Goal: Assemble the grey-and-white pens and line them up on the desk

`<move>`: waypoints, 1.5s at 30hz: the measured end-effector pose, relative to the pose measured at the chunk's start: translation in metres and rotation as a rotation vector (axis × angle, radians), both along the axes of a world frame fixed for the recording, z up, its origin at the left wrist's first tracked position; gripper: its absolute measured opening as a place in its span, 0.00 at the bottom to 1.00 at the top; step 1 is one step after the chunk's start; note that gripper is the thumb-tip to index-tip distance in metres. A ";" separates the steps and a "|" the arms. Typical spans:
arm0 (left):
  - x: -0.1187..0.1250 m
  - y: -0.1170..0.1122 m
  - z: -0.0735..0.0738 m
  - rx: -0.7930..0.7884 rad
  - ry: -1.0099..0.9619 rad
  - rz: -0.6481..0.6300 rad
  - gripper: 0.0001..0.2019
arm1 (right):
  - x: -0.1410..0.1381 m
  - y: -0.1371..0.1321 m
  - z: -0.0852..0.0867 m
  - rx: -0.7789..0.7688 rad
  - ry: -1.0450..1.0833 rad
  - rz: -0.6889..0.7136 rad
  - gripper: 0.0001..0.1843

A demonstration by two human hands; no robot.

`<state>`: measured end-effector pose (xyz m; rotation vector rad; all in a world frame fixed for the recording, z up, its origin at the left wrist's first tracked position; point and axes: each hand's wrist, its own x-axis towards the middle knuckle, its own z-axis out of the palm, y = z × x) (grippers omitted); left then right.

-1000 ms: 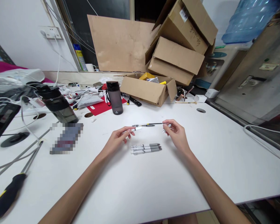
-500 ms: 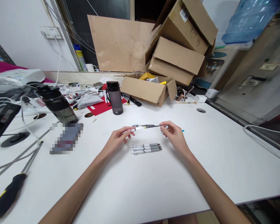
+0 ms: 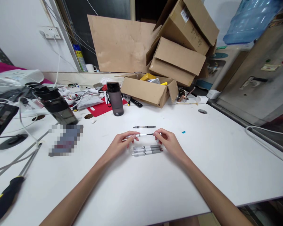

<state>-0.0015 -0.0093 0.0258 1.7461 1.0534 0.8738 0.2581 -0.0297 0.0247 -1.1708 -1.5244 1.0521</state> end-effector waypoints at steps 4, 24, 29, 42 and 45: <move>0.000 0.001 -0.001 0.008 0.003 0.005 0.20 | 0.001 0.001 0.002 -0.005 0.001 0.017 0.20; -0.001 0.001 0.001 -0.042 -0.085 0.085 0.21 | 0.009 0.007 0.007 0.144 0.162 -0.156 0.11; -0.002 0.001 0.002 -0.047 -0.080 0.080 0.21 | 0.007 0.007 0.004 0.174 0.096 -0.135 0.11; 0.005 -0.003 0.000 -0.009 -0.019 0.009 0.21 | -0.005 -0.004 0.005 0.196 -0.022 -0.006 0.09; 0.006 -0.004 0.001 -0.017 -0.025 -0.001 0.20 | -0.005 -0.004 0.005 0.204 -0.025 0.006 0.08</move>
